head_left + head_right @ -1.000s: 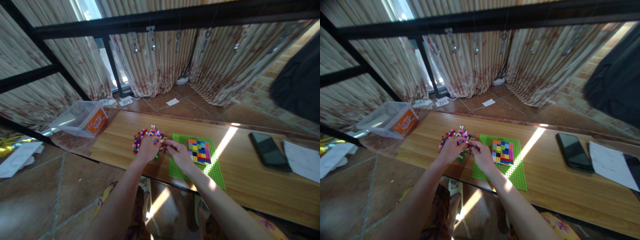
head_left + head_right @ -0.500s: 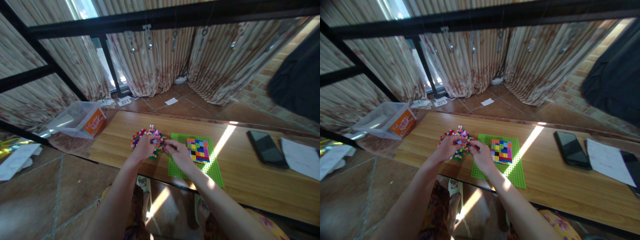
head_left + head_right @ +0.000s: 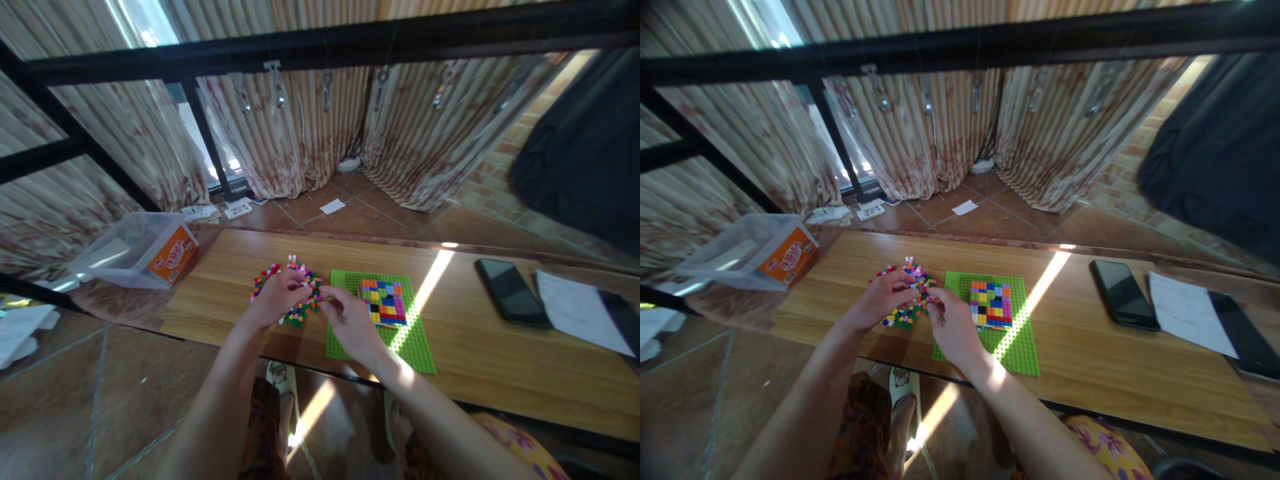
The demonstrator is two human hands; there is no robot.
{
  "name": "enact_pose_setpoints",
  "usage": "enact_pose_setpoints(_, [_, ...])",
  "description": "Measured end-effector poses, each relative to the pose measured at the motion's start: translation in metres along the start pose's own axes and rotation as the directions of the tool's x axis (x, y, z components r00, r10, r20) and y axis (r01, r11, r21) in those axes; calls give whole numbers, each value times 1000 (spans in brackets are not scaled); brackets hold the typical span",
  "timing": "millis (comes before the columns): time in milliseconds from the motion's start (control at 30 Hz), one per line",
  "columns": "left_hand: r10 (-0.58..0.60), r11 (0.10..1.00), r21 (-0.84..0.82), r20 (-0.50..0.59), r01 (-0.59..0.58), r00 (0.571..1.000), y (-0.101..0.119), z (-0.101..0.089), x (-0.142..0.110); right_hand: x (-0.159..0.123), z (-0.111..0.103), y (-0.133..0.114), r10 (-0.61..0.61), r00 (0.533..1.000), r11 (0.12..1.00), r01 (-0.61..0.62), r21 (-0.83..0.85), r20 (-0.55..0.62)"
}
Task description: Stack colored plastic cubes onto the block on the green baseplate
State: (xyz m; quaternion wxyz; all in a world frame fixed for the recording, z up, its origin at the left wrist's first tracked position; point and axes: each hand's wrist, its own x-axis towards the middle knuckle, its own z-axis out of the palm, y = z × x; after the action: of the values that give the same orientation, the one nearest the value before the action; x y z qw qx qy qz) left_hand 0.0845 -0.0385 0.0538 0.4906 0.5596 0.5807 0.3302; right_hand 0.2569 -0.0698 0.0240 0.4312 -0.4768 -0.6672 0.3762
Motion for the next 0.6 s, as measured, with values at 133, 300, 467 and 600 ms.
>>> enact_pose_setpoints(133, [-14, 989, -134, 292, 55, 956, 15, 0, -11, -4, -12, -11, -76, 997, 997, 77, -29, 19])
enact_pose_setpoints(300, [44, 976, -210, 456, 59, 889, 20, 6, -15, -10, -25, -12, -84, 996, 996, 84, 0, 43])
enact_pose_setpoints(467, [114, 947, -313, 530, 69, 840, 20, 22, -13, -14, -39, -7, -134, 991, 991, 134, 18, 23])
enact_pose_setpoints(600, [136, 926, -367, 545, 90, 828, 23, 33, -13, -17, -47, -7, -151, 988, 988, 151, -12, 22])
